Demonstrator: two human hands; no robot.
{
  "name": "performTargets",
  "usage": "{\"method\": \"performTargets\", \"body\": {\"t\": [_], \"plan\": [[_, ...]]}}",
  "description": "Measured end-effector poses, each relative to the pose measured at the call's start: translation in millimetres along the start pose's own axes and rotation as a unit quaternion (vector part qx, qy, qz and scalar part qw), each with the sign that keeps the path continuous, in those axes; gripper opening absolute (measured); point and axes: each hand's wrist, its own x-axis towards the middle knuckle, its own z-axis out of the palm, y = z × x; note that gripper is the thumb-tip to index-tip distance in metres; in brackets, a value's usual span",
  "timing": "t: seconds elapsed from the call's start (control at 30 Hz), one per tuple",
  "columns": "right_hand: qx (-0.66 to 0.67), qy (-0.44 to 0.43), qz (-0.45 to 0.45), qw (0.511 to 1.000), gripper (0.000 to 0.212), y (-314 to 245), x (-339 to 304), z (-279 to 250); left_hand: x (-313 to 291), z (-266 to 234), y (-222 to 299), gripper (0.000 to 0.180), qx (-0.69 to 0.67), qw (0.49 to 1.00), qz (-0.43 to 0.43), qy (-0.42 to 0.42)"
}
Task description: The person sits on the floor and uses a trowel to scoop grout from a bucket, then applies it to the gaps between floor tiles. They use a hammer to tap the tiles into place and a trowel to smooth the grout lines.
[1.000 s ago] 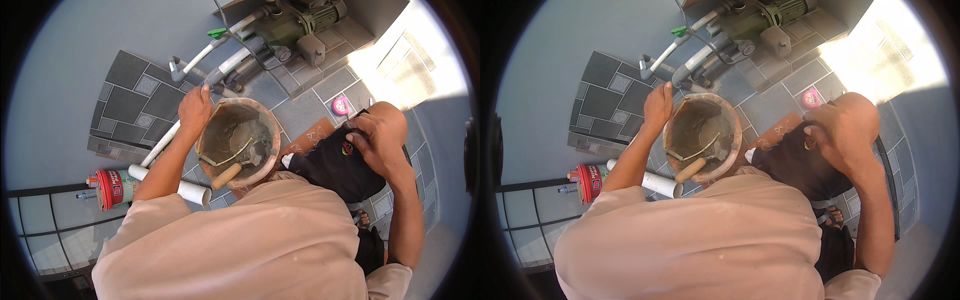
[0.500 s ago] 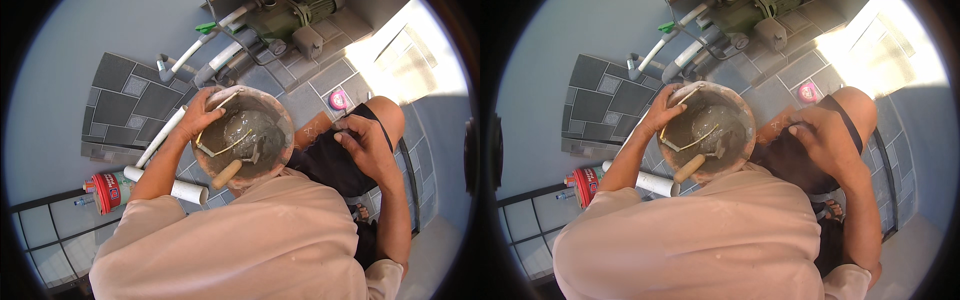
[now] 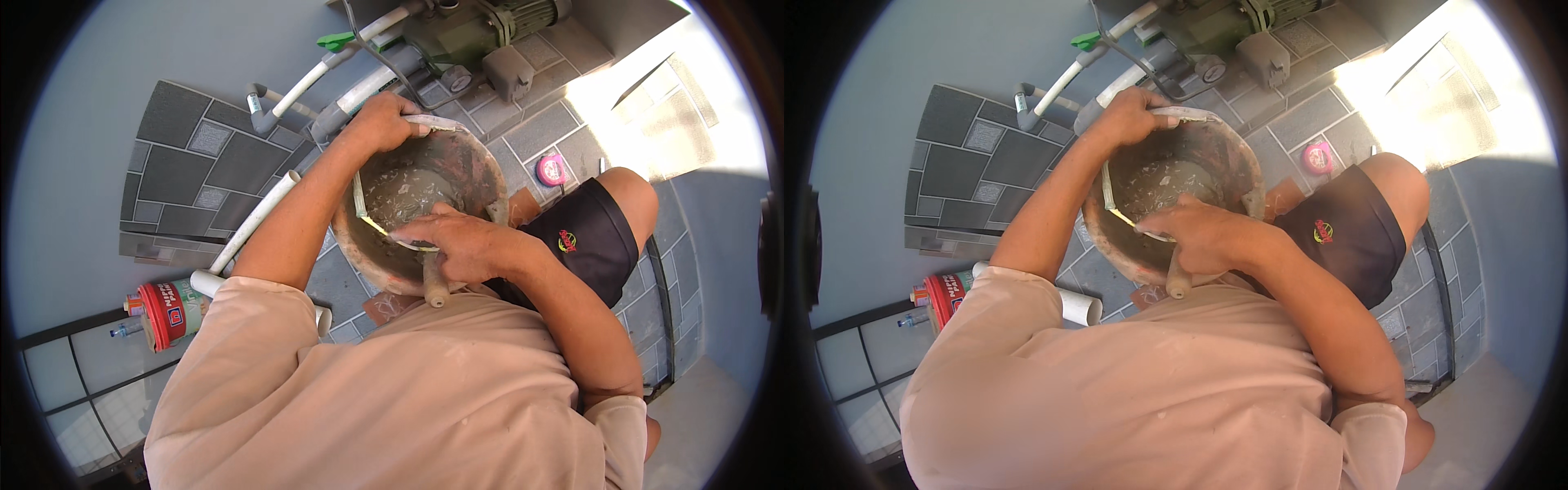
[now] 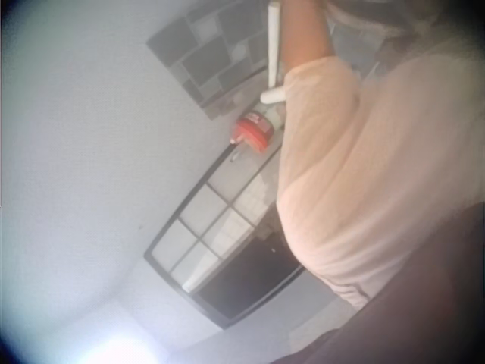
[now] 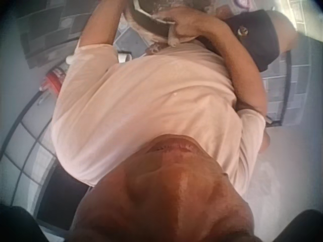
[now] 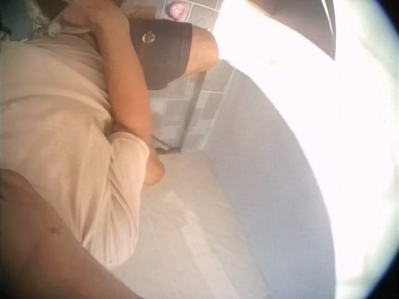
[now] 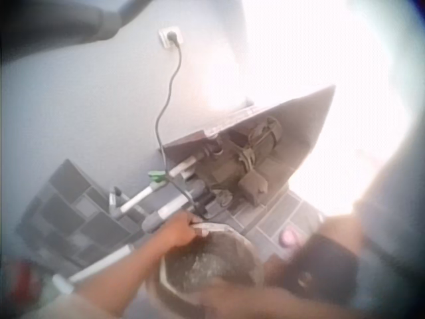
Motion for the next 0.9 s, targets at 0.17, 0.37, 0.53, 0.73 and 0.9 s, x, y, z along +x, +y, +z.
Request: {"method": "performTargets", "body": {"t": [0.17, 0.37, 0.53, 0.73, 0.9], "plan": [[-0.072, -0.034, 0.178, 0.981, 0.051, -34, -14, -17, 10, 10, -4, 0.035, 0.006, 0.999, -0.029, 0.021], [-0.050, 0.007, 0.266, 0.963, 0.065, -40, -18, -13, 22, 13, 0, 0.038, 0.065, 0.997, -0.025, 0.025], [-0.102, -0.003, 0.237, 0.966, 0.079, -55, -51, -54, 14, 3, -18, 0.041, -0.013, 0.999, -0.042, 0.014], [-0.246, 0.092, 0.121, 0.957, 0.069, -52, -98, -73, 3, 3, -38, 0.043, -0.046, 0.999, -0.014, 0.020], [-0.241, 0.160, 0.140, 0.947, 0.057, -53, -105, -65, -6, 6, -77, 0.044, -0.118, 0.992, 0.021, 0.033]]}}
